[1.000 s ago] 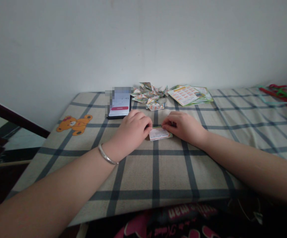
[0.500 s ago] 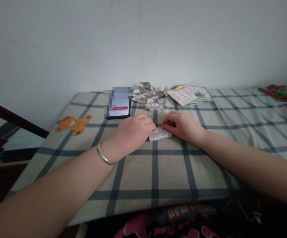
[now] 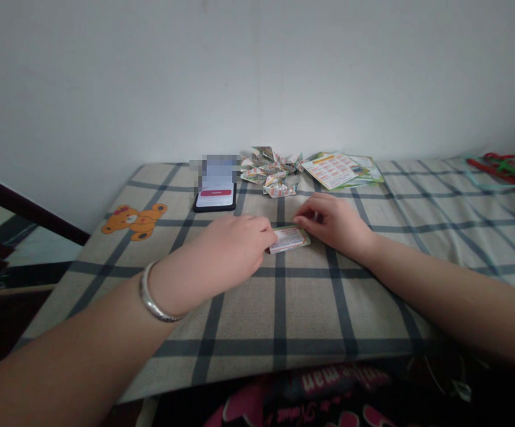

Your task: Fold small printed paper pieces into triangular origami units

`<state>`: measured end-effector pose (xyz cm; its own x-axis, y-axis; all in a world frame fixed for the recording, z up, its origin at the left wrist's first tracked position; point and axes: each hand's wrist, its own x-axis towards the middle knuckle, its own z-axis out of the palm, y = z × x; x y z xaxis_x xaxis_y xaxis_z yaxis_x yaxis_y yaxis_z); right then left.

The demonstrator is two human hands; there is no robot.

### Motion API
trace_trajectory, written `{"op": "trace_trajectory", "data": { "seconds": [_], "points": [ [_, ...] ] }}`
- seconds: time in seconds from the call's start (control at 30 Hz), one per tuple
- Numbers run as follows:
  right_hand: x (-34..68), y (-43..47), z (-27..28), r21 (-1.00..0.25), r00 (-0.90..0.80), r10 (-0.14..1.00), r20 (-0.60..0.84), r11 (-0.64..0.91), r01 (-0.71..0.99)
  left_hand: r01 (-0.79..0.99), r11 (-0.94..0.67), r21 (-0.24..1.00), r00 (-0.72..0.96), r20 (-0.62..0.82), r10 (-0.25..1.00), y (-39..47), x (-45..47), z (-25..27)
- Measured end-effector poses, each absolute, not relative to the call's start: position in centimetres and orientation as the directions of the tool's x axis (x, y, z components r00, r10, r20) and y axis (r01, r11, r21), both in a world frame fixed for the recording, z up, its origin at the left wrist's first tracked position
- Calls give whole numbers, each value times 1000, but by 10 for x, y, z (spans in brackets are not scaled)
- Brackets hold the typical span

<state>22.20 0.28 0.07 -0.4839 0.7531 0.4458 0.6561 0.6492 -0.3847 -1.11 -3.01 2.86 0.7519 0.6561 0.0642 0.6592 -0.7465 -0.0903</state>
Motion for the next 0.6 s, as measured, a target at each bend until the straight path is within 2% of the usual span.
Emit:
{"op": "trace_trajectory", "data": {
  "seconds": [0.1, 0.2, 0.33, 0.47, 0.6],
  "points": [
    [224, 0, 2, -353, -611, 601, 516, 799, 487, 661, -745, -88, 750, 64, 658, -32, -11, 26],
    [223, -5, 2, -226, -796, 424, 432, 905, 360, 623, -777, -91, 782, 83, 618, -34, -11, 25],
    [221, -12, 2, -124, -845, 407, 346, 913, 389, 584, -800, -137, 812, 100, 575, -41, -13, 25],
    [222, -12, 5, -110, -857, 387, 340, 922, 372, 612, -776, -153, 790, 75, 608, -47, -13, 27],
    [223, -12, 5, -101, -859, 411, 305, 911, 400, 565, -803, -187, 822, 46, 568, -52, -12, 29]
  ]
}}
